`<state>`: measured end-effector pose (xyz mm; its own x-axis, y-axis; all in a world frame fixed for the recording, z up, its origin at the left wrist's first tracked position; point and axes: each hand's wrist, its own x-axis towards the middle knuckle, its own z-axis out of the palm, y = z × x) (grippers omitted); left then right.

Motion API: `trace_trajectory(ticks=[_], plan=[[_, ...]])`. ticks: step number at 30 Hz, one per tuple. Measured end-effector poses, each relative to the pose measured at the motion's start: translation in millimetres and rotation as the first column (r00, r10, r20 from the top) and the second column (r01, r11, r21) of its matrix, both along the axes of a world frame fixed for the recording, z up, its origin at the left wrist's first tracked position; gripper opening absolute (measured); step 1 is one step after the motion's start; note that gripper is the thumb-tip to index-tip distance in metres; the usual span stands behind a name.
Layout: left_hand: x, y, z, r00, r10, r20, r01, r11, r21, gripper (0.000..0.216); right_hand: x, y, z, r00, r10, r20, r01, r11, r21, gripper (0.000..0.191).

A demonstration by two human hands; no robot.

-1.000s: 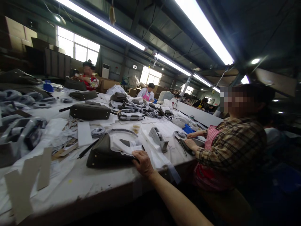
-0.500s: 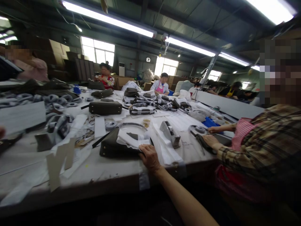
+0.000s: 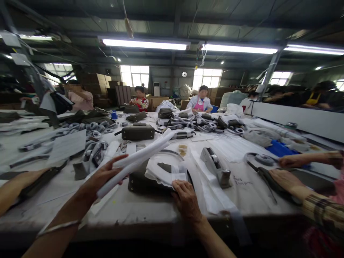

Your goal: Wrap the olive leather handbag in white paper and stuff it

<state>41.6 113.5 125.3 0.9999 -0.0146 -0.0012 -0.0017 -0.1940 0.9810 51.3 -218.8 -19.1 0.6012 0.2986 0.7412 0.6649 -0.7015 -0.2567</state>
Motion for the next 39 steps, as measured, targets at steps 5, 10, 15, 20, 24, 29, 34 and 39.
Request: trace_trajectory(ticks=[5, 10, 15, 20, 24, 29, 34, 39], plan=[[138.7, -44.1, 24.5, 0.976, -0.212, 0.037, 0.204, 0.966, 0.158, 0.065, 2.7, 0.2, -5.6, 1.0, -0.002, 0.021, 0.002, 1.0, 0.013, 0.044], [215.6, -54.5, -2.4, 0.932, 0.0, 0.363, -0.267, 0.678, 0.685, 0.051, 6.1, -1.4, -9.6, 0.998, -0.01, 0.062, 0.009, 1.0, 0.004, 0.05], [236.1, -59.6, -37.4, 0.899, -0.065, 0.434, -0.332, 0.546, 0.769, 0.038, 10.2, -3.6, -6.1, 0.99, -0.004, 0.142, 0.007, 1.0, -0.017, 0.047], [245.3, -76.9, -56.5, 0.887, -0.269, 0.376, -0.242, 0.421, 0.874, 0.033, 13.5, -7.9, -4.9, 0.978, -0.011, 0.209, 0.034, 0.994, -0.107, 0.035], [258.7, -92.3, -61.2, 0.856, -0.432, 0.285, -0.17, 0.286, 0.943, 0.045, 15.1, -12.4, -9.8, 0.98, 0.001, 0.201, 0.03, 0.988, -0.149, 0.038], [274.0, -105.2, -65.3, 0.862, -0.466, 0.2, -0.127, 0.182, 0.975, 0.037, 15.9, -14.8, -12.9, 0.979, 0.016, 0.201, 0.024, 0.981, -0.192, 0.041], [269.8, -102.1, -51.8, 0.875, -0.428, 0.228, -0.159, 0.19, 0.969, 0.018, 10.7, -9.1, -3.7, 0.991, 0.004, 0.134, 0.014, 0.991, -0.133, 0.035], [225.7, -68.9, -13.2, 0.832, -0.378, 0.407, -0.227, 0.437, 0.87, 0.032, 2.6, -6.3, 11.0, 0.999, 0.01, -0.05, -0.012, 0.999, -0.045, 0.033]])
